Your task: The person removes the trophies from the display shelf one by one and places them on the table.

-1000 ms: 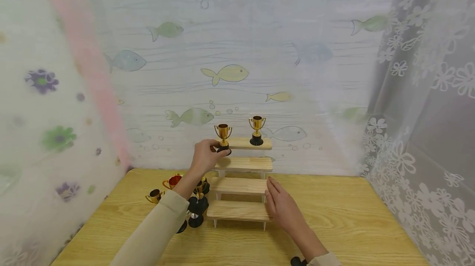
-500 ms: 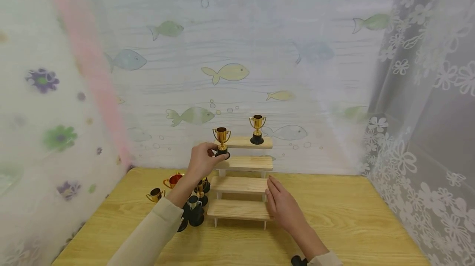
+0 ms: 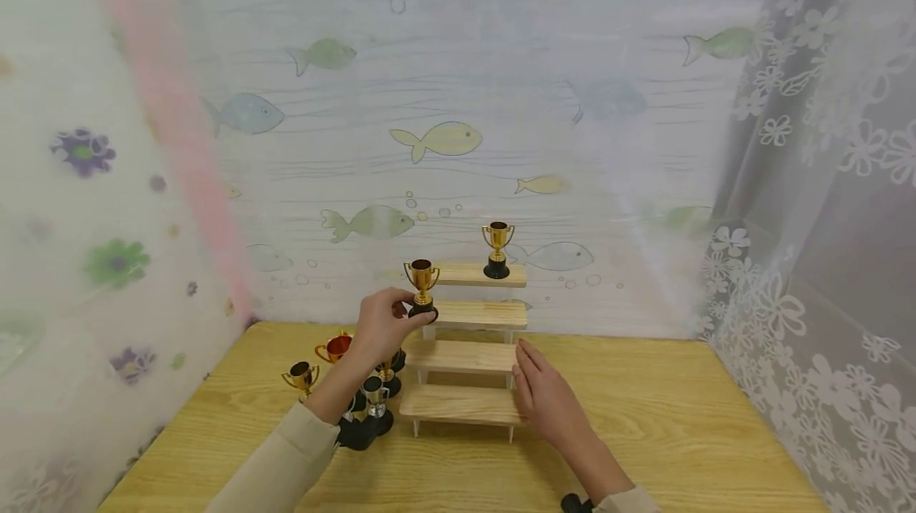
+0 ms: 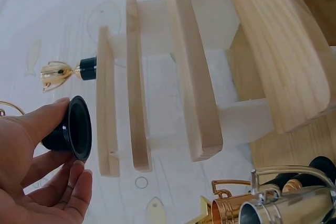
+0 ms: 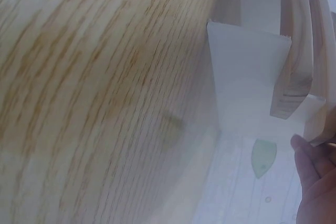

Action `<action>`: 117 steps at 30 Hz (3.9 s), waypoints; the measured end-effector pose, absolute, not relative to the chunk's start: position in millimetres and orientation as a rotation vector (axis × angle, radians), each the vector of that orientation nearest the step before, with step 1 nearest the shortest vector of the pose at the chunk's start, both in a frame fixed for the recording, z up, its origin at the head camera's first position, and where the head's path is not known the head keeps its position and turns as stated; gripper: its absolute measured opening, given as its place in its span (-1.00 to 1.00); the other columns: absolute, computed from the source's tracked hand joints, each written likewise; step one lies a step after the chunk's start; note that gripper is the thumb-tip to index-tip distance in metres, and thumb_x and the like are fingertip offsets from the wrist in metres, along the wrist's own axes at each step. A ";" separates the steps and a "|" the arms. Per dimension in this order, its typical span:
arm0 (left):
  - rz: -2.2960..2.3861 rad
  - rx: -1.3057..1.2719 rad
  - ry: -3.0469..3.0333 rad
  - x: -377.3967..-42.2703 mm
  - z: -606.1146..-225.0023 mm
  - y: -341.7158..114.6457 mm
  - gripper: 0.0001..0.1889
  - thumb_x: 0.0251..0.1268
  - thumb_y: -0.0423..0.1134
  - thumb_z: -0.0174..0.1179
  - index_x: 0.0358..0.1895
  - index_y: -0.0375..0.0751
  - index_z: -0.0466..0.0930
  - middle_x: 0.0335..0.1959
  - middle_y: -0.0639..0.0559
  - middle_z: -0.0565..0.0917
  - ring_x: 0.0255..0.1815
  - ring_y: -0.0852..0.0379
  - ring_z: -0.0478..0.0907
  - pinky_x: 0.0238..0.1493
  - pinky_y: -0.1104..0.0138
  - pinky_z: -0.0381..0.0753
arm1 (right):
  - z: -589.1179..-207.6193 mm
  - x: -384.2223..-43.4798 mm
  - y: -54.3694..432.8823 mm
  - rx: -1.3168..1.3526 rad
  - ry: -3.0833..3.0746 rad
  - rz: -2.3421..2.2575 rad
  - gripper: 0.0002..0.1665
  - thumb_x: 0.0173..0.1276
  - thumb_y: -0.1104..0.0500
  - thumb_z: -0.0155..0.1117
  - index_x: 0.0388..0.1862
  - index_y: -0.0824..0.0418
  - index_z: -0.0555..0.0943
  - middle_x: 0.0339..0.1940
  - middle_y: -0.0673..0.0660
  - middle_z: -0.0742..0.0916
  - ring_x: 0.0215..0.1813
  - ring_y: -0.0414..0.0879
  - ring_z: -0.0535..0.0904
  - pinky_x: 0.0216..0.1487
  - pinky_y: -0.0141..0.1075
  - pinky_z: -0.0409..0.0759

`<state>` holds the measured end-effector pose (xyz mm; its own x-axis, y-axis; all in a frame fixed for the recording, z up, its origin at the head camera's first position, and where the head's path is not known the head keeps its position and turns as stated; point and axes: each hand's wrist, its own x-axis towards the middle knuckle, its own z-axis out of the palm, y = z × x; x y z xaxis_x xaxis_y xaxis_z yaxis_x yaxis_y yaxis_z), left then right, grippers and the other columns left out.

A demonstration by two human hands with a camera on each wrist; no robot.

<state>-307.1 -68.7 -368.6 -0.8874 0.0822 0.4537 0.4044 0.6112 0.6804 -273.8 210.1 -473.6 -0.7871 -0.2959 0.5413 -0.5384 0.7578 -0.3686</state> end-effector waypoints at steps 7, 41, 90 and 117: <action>-1.181 -0.376 -2.486 -297.0 -373.4 -73.2 -0.56 0.23 -0.14 0.50 0.08 -0.35 0.71 -0.01 -0.17 0.70 -0.16 -0.07 0.57 -0.21 0.16 0.60 | -473.8 -273.9 210.2 0.632 -2.496 0.723 -0.49 0.64 0.22 0.06 0.40 0.54 0.42 0.44 0.42 0.49 0.39 0.32 0.48 0.27 0.13 0.51; -1.239 -0.375 -2.503 -264.5 -395.5 -99.4 -0.60 0.15 -0.20 0.54 0.02 -0.32 0.74 -0.35 -0.01 0.62 -0.43 0.13 0.41 -0.39 0.29 0.44 | -471.9 -273.0 209.2 0.635 -2.490 0.722 -0.49 0.64 0.23 0.07 0.39 0.55 0.43 0.42 0.45 0.50 0.37 0.34 0.49 0.26 0.15 0.52; -1.238 -0.330 -2.637 -206.0 -451.3 -131.2 -0.65 -0.10 -0.13 0.66 -0.31 -0.23 0.75 -0.44 0.14 0.60 -0.47 0.30 0.47 -0.44 0.42 0.52 | -472.5 -272.9 209.8 0.618 -2.512 0.723 -0.48 0.65 0.22 0.06 0.41 0.53 0.41 0.44 0.43 0.49 0.38 0.34 0.49 0.25 0.15 0.52; -1.280 -0.460 -2.719 -213.8 -486.8 -141.3 -0.69 -0.17 -0.33 0.67 -0.34 -0.26 0.73 -0.52 0.12 0.57 -0.56 0.35 0.39 -0.53 0.41 0.44 | -473.3 -274.4 209.8 0.638 -2.508 0.728 -0.48 0.65 0.21 0.04 0.41 0.55 0.41 0.43 0.44 0.49 0.39 0.34 0.47 0.26 0.14 0.52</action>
